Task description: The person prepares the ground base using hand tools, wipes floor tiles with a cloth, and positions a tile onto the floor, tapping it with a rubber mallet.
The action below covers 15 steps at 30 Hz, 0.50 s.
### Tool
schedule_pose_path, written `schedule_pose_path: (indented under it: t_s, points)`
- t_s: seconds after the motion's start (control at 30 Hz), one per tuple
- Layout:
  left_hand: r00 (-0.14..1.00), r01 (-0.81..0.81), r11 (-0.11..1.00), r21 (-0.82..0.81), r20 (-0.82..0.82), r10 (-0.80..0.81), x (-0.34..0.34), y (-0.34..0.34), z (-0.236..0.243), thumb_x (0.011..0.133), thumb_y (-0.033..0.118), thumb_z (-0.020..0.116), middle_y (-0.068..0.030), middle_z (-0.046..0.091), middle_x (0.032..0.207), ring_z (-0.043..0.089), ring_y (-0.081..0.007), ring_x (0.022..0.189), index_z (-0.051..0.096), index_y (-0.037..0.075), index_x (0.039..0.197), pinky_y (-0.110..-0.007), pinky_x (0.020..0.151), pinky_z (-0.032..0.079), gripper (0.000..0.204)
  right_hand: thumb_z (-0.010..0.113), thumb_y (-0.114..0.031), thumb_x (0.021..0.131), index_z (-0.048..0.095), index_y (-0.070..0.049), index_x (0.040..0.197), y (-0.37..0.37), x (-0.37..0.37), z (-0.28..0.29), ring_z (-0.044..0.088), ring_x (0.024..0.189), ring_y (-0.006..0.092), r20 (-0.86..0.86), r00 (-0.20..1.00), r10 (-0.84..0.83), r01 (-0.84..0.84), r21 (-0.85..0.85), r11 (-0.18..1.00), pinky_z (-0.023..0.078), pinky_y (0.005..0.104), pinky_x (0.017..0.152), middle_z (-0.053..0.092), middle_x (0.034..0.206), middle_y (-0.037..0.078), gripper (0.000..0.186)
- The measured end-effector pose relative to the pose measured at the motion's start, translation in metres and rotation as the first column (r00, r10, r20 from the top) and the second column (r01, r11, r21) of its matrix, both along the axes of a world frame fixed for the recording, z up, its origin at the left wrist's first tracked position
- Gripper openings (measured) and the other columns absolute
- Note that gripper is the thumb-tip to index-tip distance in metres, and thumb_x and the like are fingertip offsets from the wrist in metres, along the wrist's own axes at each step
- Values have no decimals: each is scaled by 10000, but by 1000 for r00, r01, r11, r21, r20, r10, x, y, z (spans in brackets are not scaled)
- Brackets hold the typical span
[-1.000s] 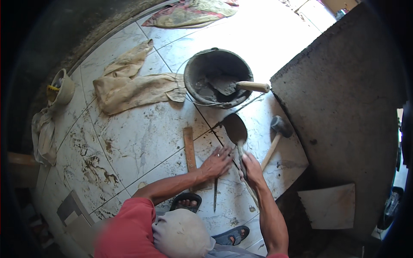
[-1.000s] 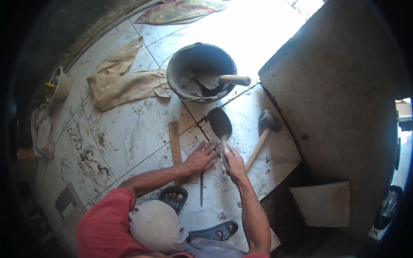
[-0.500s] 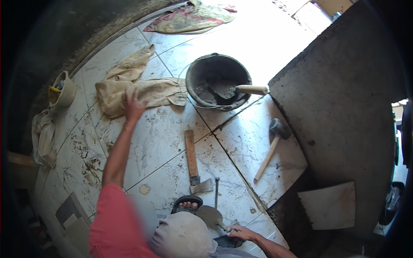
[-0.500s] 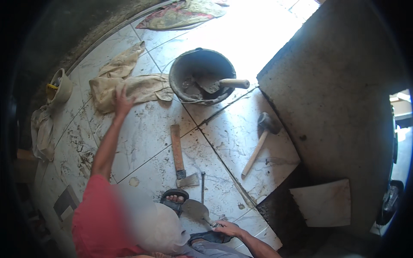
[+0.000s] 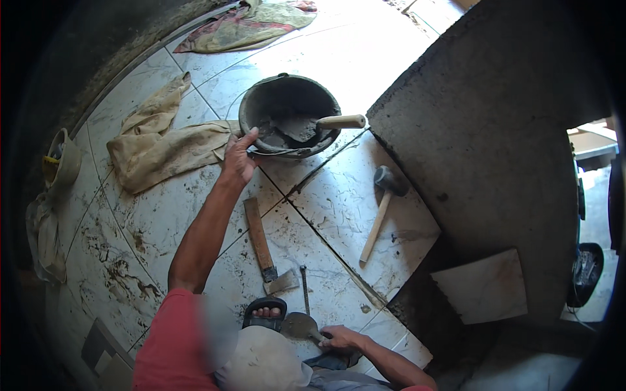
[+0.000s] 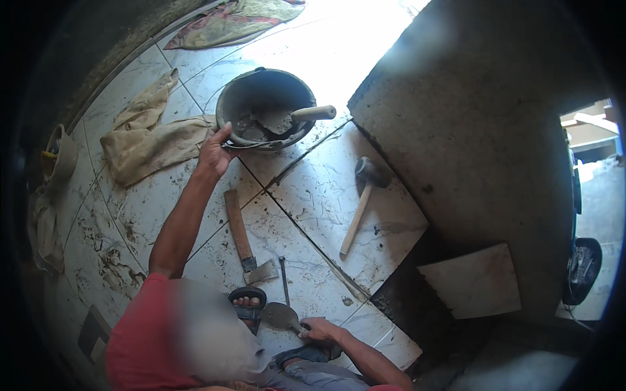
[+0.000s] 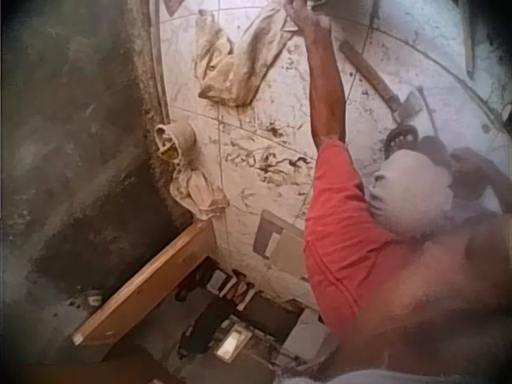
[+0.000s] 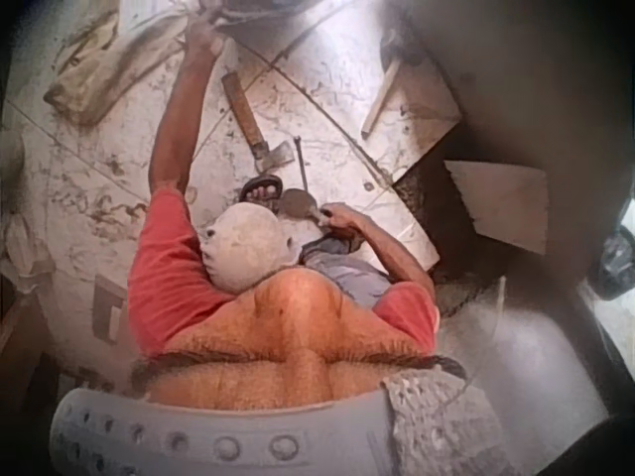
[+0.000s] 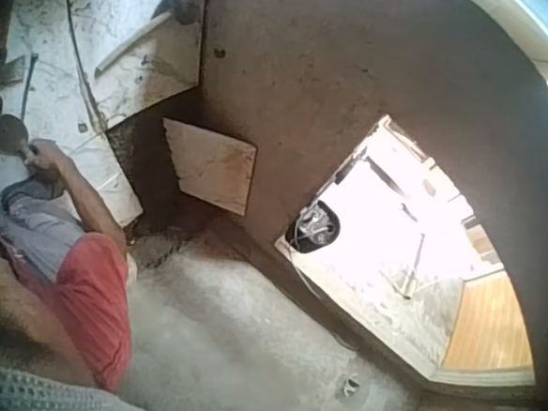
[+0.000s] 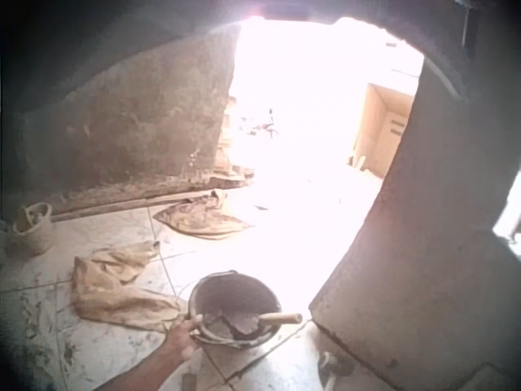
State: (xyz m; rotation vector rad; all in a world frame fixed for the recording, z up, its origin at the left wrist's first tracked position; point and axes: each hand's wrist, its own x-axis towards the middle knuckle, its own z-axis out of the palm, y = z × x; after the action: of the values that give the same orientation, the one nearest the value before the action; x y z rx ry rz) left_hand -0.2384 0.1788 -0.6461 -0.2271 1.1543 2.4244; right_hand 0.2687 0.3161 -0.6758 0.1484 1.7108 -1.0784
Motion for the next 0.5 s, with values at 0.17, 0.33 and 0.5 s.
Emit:
schedule_pose_path:
  t_s: [0.17,0.33,0.5]
  points:
    - [1000,27,999,35,10,-28,20,4,1,915,129,615,-81,579,1111,595,-242,1028,488,75,1146,-487,835,553,269,617,-377,869,533,-4,1254,20,7,-2,565,1097,375,-116,993,-28,31,29,999,445,415,936,602,1144,241,542]
    - [984,129,992,1,-123,-127,66,-18,32,953,177,571,-76,554,1173,566,-257,1095,471,96,1157,-476,924,509,241,570,-421,916,532,9,1241,46,-48,63,590,1046,363,-370,883,-289,347,99,933,463,408,900,605,1115,250,540]
    - [967,241,969,51,-95,-235,127,-19,58,970,187,544,-57,561,1172,569,-236,1098,461,138,1161,-447,913,517,214,562,-436,930,494,4,1294,62,-75,125,604,1010,299,-480,786,-390,458,28,888,466,378,884,619,1082,202,575]
